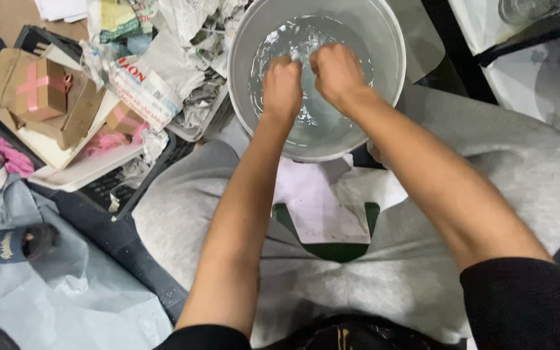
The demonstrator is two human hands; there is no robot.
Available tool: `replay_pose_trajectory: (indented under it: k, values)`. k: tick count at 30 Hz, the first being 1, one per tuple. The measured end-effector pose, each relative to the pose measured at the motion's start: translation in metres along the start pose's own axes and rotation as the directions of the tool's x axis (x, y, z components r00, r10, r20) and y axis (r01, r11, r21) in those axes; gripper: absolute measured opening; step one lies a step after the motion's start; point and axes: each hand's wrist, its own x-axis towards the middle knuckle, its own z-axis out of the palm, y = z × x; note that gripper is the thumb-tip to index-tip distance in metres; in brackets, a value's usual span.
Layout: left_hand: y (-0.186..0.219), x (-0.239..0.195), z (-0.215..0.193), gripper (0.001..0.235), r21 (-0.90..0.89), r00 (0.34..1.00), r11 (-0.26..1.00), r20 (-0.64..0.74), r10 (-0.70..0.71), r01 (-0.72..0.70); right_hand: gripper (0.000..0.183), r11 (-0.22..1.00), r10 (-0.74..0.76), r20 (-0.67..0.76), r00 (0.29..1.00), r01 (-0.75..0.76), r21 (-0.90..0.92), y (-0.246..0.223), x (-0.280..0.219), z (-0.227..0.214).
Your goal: The person washes multiple clear glasses and a small rectangular tray by hand in a white bucket of water. They submerge, rub, and rinse each item, then place the cleaned glasses on a nearby shelf. The task is performed one item at a time.
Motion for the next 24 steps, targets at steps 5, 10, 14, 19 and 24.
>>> replay_pose_trajectory:
  k: [5,10,14,19,24]
  values:
    - [0.007,-0.014,-0.023,0.06,0.035,0.98,0.991,-0.148,0.133,-0.13,0.057,0.934,-0.298,-0.276,0.914,0.22,-0.281,-0.006,-0.011,-0.003]
    - [0.013,-0.028,-0.047,0.033,0.062,0.955,0.99,0.26,-0.142,0.13,0.034,0.997,0.062,0.085,0.994,-0.065,0.035,-0.015,-0.041,-0.017]
    - [0.02,-0.033,-0.059,0.024,0.109,0.987,0.994,0.154,-0.033,0.016,0.023,0.989,0.14,0.113,0.984,-0.135,-0.058,-0.021,-0.055,-0.028]
    - [0.04,-0.033,-0.067,0.081,0.124,0.969,0.99,0.224,-0.1,0.073,0.105,0.865,-0.481,-0.19,0.856,0.427,-0.264,-0.014,-0.062,-0.033]
    - [0.078,0.025,-0.073,0.059,0.018,0.993,0.997,-0.09,0.082,-0.081,0.06,0.966,-0.124,-0.053,0.991,0.133,0.222,0.041,-0.046,-0.057]
